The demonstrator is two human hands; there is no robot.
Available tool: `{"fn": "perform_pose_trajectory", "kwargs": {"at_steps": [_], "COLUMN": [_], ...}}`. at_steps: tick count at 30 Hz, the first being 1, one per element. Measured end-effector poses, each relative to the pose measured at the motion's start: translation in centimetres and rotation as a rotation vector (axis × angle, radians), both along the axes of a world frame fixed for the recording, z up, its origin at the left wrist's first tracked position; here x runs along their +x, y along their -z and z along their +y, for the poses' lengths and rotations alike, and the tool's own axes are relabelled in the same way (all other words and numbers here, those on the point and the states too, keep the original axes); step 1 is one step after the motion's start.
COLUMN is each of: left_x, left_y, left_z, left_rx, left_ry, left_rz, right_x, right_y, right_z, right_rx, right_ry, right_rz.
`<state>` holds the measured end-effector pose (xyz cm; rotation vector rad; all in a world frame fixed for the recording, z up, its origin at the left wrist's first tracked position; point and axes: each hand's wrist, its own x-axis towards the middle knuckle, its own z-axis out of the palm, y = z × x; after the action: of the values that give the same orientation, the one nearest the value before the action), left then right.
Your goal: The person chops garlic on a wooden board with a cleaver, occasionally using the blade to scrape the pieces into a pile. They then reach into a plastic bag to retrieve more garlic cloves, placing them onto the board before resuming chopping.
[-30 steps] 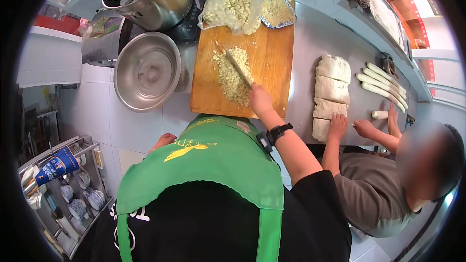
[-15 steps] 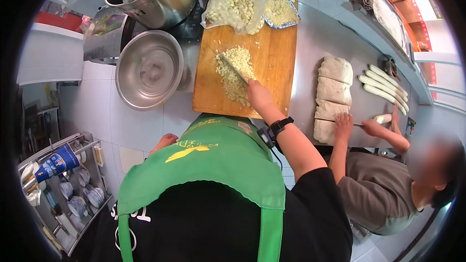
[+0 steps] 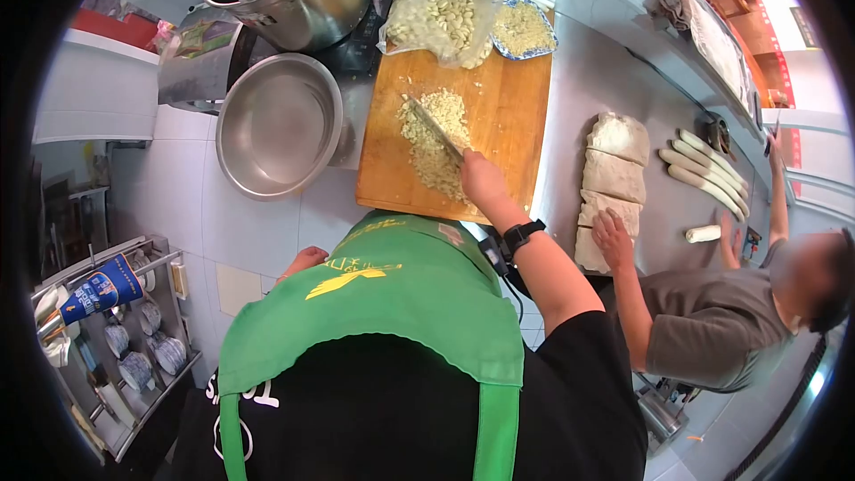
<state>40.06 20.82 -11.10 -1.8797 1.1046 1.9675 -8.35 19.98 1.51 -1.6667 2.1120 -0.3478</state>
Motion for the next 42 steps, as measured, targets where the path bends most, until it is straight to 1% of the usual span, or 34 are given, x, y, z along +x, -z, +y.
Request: {"fn": "perform_pose_trajectory", "kwargs": {"at_steps": [2, 4, 5, 7, 8, 10, 13, 14, 16, 17, 19, 23, 25, 26, 28, 29, 31, 32, 34, 35, 36, 37, 38, 40, 42], "left_x": [0.3, 0.4, 0.3, 0.3, 0.4, 0.3, 0.1, 0.0, 0.2, 0.4, 0.2, 0.3, 0.3, 0.3, 0.4, 0.5, 0.8, 1.0, 1.8, 2.1, 2.2, 2.3, 2.4, 2.8, 2.5], "left_y": [0.1, 0.2, 0.2, 0.5, 0.6, -0.1, -0.3, -0.3, -0.4, -0.5, -0.2, 0.3, 0.0, 0.0, 0.1, 0.2, 0.3, 0.4, 1.1, 1.3, 1.3, 1.4, 1.5, 1.8, 1.3], "left_z": [-0.4, -0.3, -0.3, -0.3, -0.5, -0.5, -0.4, -0.3, -0.4, -0.3, -0.3, -0.5, -0.3, -0.4, -0.3, -0.2, 0.3, 0.4, 1.0, 1.3, 1.5, 1.6, 1.8, 2.1, 1.8], "left_rx": [-0.014, 0.009, 0.01, 0.019, 0.014, -0.012, 0.012, 0.011, -0.011, -0.009, -0.009, -0.008, 0.01, 0.011, 0.007, 0.008, -0.017, -0.017, -0.051, -0.047, -0.046, -0.046, -0.044, -0.05, -0.034], "left_ry": [0.014, -0.034, -0.032, -0.044, -0.044, 0.008, -0.04, -0.038, 0.037, 0.034, -0.012, 0.025, -0.046, -0.043, -0.01, -0.008, 0.0, 0.002, 0.012, 0.013, -0.006, -0.026, -0.027, -0.027, -0.037], "left_rz": [-0.014, 0.034, 0.037, 0.027, 0.026, 0.015, 0.02, 0.021, 0.0, -0.004, 0.002, 0.018, 0.07, 0.071, 0.02, 0.021, 0.019, 0.02, 0.072, 0.069, 0.063, 0.057, 0.053, 0.057, 0.046], "right_x": [-0.1, 0.3, 0.3, 0.3, 0.1, -0.2, -0.3, -0.4, -0.4, -0.1, 0.4, -0.7, -0.7, -0.9, -1.2, -1.8, -3.2, -3.8, -4.6, -5.2, -6.2, -6.6, -7.1, -6.8, -6.5], "right_y": [0.4, -1.3, -1.3, -0.8, -0.4, 0.1, 0.3, 0.3, 0.1, 0.1, -1.8, 0.5, -1.4, -2.5, -4.3, -4.2, -3.4, -2.8, -1.4, -0.4, 0.9, 1.2, 1.4, -0.8, -2.2], "right_z": [-0.4, -0.1, -0.1, 0.0, -0.1, -0.1, 0.6, 0.6, 0.0, 0.2, 0.4, 0.4, 0.8, 1.2, 2.4, 3.2, 4.7, 5.0, 5.8, 6.0, 5.8, 4.9, 4.0, 1.4, -0.2], "right_rx": [0.017, 0.013, 0.014, 0.118, 0.113, 0.01, -0.01, -0.011, 0.037, 0.039, 0.05, 0.048, -0.017, -0.016, 0.013, 0.014, 0.049, 0.049, 0.102, 0.105, 0.116, 0.127, 0.127, 0.11, 0.094], "right_ry": [-0.029, -0.014, -0.013, -0.039, -0.038, -0.042, -0.027, -0.026, -0.036, -0.039, 0.025, -0.014, -0.009, -0.006, -0.122, -0.119, -0.363, -0.36, -0.49, -0.489, -0.51, -0.533, -0.535, -0.536, -0.497], "right_rz": [-0.006, -0.037, -0.034, 0.013, 0.013, -0.025, -0.017, -0.016, -0.009, -0.013, -0.013, -0.017, -0.032, -0.03, -0.062, -0.061, -0.097, -0.095, -0.137, -0.142, -0.088, -0.033, -0.038, 0.104, 0.126]}}
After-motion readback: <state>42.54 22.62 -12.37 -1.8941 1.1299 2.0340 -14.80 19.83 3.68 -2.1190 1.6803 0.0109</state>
